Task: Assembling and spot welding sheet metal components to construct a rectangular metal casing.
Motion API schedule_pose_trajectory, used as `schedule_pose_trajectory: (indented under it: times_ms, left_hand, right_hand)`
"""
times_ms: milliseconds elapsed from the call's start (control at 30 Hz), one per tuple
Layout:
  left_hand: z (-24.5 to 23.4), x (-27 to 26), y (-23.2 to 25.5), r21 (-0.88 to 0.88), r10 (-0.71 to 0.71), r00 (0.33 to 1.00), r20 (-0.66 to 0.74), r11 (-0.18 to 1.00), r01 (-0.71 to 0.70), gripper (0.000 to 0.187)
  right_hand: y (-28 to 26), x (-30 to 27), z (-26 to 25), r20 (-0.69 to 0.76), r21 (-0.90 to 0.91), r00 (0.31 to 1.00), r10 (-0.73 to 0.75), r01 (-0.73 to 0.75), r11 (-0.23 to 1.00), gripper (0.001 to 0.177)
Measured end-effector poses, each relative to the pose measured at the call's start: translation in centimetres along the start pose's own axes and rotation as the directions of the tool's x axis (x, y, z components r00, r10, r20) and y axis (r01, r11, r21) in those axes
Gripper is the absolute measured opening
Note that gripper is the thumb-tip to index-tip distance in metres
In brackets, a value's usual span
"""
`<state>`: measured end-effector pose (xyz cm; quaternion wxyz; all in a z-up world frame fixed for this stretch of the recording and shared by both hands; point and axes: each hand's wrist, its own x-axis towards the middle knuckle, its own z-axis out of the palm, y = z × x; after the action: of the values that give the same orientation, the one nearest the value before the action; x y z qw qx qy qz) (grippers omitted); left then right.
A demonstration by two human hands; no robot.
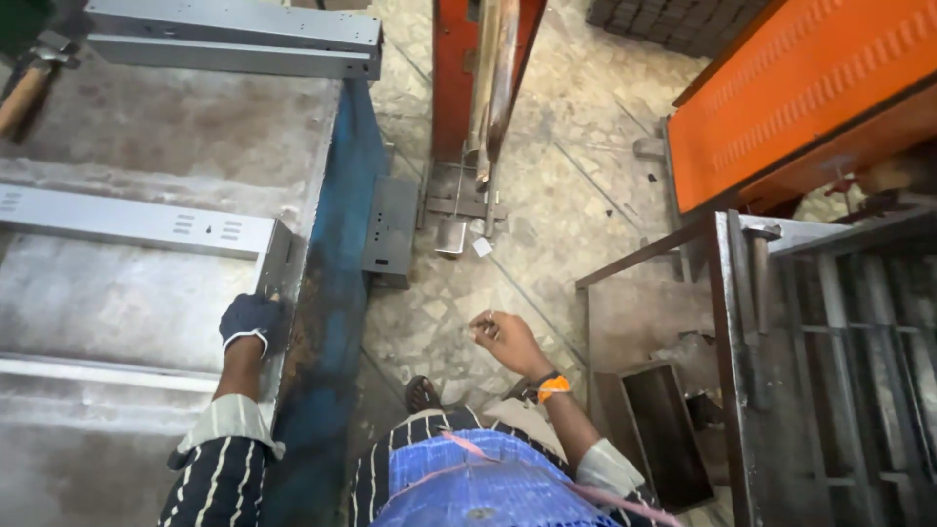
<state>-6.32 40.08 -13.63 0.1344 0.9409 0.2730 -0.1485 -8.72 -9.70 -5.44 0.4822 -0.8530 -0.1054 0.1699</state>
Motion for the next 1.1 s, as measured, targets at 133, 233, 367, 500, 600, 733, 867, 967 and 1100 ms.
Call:
schedule_pose_trajectory:
  times_ms: [133,233,367,500,600,733,867,967,1100]
  left_hand:
    - [-2.2,-1.5,2.2,-0.007,-0.029,1.0,0.008,1.0,0.029,0.052]
    - [-3.9,-2.6,3.5,0.055,-0.031,0.999,0.02,0.998,0.03,0.047]
    - [-4.6,-3.7,5.5,0.107,0.017,0.999,0.037,0.994,-0.021,0.045]
    - [-5.3,-5.9,10.7,0.061,0.185,0.979,0.085,0.98,-0.19,0.047]
    - [-6.5,-9.6,16.5,0.067,0.344,0.933,0.102,0.934,-0.352,0.04]
    - [-7.8,-16.4,24.1,-0.034,0.459,0.881,0.116,0.888,-0.458,0.028]
    - [-4.2,-20.4,30.3,-0.18,0.649,0.76,0.04,0.752,-0.634,0.025]
    - [-4.7,-24.3,35.3,-0.221,0.747,0.665,0.019,0.651,-0.726,0.028]
    - [-9.4,-30.1,41.0,-0.257,0.784,0.62,-0.008,0.598,-0.759,0.031]
  right_hand:
    - [0.4,-2.5,-1.0,-0.034,0.021,0.999,0.029,-0.028,0.999,0.022]
    - [1.1,-3.7,-1.8,-0.056,0.019,0.994,0.095,-0.094,0.995,0.024]
    - [2.8,-4.2,-2.6,-0.075,0.096,0.985,0.152,-0.145,0.985,0.022]
    - [3.5,-3.3,-3.8,-0.069,0.182,0.993,0.098,-0.085,0.98,0.021]
    - [4.0,-2.0,-4.6,-0.049,0.195,0.996,0.077,-0.066,0.979,0.021]
    - [4.4,0.1,-5.1,-0.004,0.267,0.998,0.065,-0.062,0.962,0.021]
    - [4.6,0.9,-5.7,-0.079,0.389,0.993,0.09,-0.053,0.92,0.03]
    - [9.1,1.8,-6.3,-0.084,0.568,0.989,0.125,-0.055,0.821,0.039]
    - [14.1,-0.4,-7.7,0.045,0.953,0.996,0.082,-0.067,0.294,0.047]
